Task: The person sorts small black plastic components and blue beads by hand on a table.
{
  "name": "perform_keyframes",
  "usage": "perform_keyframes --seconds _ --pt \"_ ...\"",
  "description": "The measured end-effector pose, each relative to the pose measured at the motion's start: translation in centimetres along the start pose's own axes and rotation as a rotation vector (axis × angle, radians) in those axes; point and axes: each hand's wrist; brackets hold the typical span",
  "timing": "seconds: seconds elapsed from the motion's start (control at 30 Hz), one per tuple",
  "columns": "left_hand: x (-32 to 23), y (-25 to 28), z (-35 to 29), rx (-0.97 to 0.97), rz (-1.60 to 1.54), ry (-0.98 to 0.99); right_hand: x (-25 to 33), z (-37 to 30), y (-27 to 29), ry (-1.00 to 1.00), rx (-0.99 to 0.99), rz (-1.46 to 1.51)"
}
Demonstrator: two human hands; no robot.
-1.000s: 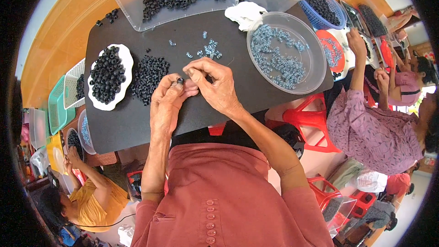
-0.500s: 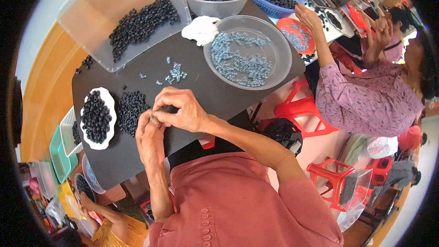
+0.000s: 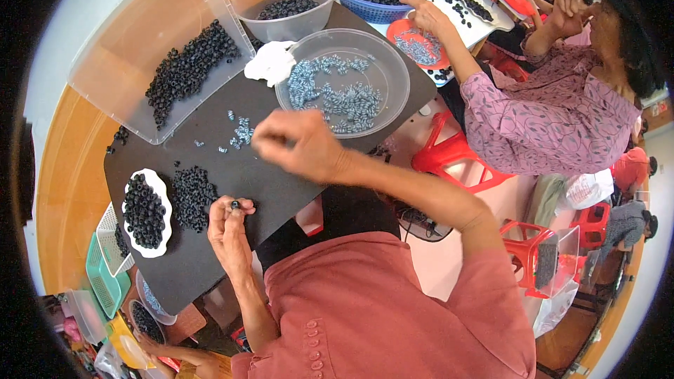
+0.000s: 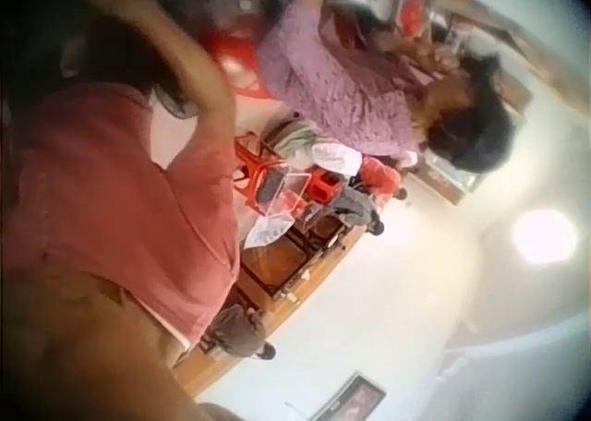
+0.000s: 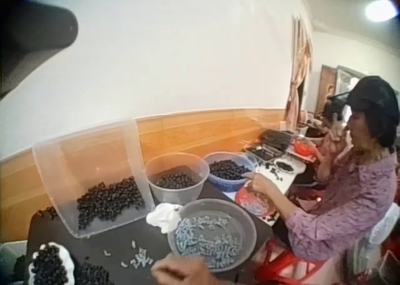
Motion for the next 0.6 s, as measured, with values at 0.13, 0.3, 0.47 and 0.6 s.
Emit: perform_keyframes --seconds 0.13,0.3,0.47,0.6 --pt "0.0 0.0 -0.2 -0.034 0.034 -0.002 -6.0 2.5 5.2 -0.094 -0.023 -0.322" --pt "0.2 -0.2 0.0 -0.032 0.059 -0.029 -7.3 3.9 6.2 -0.140 -0.034 -0.376" --pt "0.1 -0.1 -0.1 -0.042 0.081 0.001 -5.3 5.3 1.3 -0.046 0.066 -0.201" --pt "0.3 0.1 0.0 -0.020 0.065 -0.004 -5.1 6.9 -2.0 0.141 0.228 -0.228"
Point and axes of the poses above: each hand's wrist, its own z-axis towards the middle knuckle, its own y-axis out of the back of the hand, x = y × z, and after that the axes turned 9 degrees about -x, right-handed
